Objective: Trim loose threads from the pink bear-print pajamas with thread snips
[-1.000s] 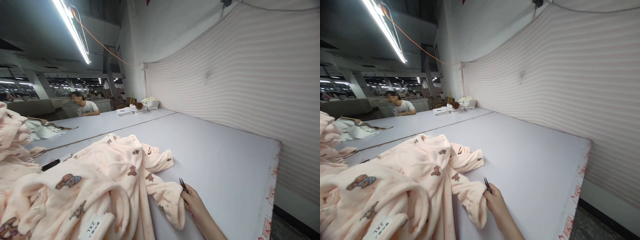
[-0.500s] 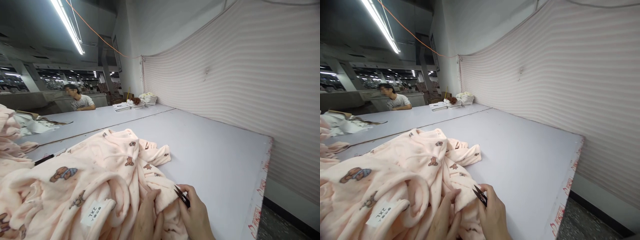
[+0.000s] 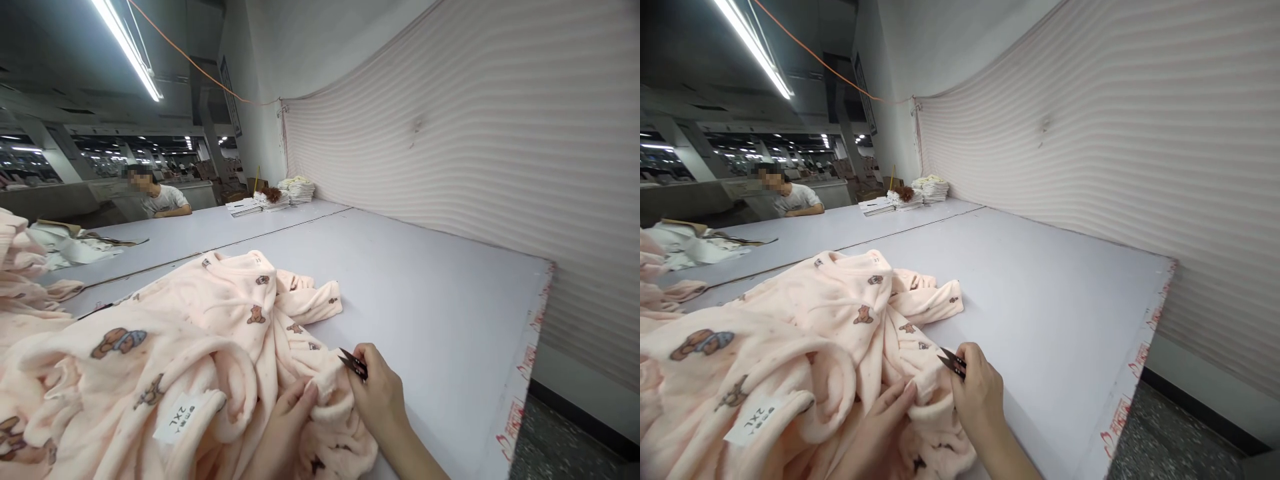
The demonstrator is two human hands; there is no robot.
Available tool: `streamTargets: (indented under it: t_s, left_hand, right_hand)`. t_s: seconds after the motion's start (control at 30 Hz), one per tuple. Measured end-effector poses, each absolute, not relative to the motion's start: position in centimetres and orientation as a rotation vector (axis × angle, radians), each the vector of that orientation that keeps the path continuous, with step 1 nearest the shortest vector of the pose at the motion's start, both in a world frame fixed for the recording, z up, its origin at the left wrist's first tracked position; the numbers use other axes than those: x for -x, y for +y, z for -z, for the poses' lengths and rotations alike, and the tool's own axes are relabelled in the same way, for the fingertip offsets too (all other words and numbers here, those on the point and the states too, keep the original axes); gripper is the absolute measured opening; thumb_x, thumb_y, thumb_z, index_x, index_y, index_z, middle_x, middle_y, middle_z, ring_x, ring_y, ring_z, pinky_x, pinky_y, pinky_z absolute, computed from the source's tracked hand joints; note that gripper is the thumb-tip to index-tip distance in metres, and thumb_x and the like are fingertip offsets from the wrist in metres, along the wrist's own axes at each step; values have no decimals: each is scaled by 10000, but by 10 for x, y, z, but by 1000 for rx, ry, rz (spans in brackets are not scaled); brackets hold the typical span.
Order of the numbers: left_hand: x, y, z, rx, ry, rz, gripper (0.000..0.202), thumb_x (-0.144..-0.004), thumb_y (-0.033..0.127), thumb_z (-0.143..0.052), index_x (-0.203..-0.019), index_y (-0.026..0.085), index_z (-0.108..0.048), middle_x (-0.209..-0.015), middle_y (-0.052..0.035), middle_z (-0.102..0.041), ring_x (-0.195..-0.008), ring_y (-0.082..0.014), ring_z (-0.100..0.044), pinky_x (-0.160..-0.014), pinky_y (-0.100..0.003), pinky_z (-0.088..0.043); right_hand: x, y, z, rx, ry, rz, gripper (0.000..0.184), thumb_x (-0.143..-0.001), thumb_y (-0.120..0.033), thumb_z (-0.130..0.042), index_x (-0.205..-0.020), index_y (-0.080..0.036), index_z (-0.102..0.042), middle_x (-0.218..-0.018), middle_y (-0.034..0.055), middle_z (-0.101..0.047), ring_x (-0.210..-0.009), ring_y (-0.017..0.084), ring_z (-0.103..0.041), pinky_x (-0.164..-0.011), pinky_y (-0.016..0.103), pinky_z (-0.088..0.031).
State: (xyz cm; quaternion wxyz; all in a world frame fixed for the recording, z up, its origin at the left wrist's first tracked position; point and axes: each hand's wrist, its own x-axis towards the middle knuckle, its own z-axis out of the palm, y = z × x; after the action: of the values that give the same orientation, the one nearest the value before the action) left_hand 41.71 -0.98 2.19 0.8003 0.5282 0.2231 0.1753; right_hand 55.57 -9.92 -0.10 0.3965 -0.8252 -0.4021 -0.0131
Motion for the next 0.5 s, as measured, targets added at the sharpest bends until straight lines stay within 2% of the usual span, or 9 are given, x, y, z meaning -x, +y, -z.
streamTargets:
  t_s: [0.07, 0.13, 0.27, 0.4, 0.5]
  left_hand:
    - [-420, -7, -18, -874, 429, -351, 311, -871, 370, -545, -1043, 146, -676, -974, -89, -726, -1029, -278, -619, -980, -423, -400]
    - [-422, -4, -14, -769, 390, -360, 333, -863, 342, -560, -1092, 126, -669, -1045, -117, -718, -1081, -291, -605, -1027, -441, -364]
    - [-421, -1, -13, -713, 351, -350, 360, -862, 318, -554, -1131, 104, -660, -1100, -141, -701, -1153, -299, -568, -1076, -447, -321]
    - [-421, -2, -16, -711, 348, -324, 355, -865, 334, -537, -1109, 114, -671, -1106, -141, -691, -1140, -300, -576, -1054, -455, -357]
    - [-421, 1, -13, -862, 376, -308, 375, -846, 399, -541, -1051, 122, -689, -1040, -143, -703, -1104, -314, -591, -1010, -465, -401]
  right_hand:
    - [-557, -98, -1, 2090, -1052, 23, 81, -796, -157, -468, -806, -228, -504, -750, -16, -599, -652, 167, -581, -584, 258, -414]
    - [-554, -104, -7, 2042, -1125, -71, 76, -805, -176, -504, -807, -235, -552, -786, -19, -612, -694, 159, -600, -606, 243, -432]
    - [-545, -117, -20, 1890, -1243, -254, 215, -851, -273, -550, -1054, -276, -623, -939, 1, -630, -821, 158, -638, -704, 233, -479]
    - [-540, -116, -20, 1954, -1334, -90, 209, -872, -262, -525, -1034, -283, -655, -935, 10, -666, -782, 182, -641, -671, 257, -463]
    - [-540, -114, -17, 1974, -1343, 9, 228, -850, -264, -552, -1052, -288, -655, -961, 21, -691, -761, 194, -634, -666, 269, -448]
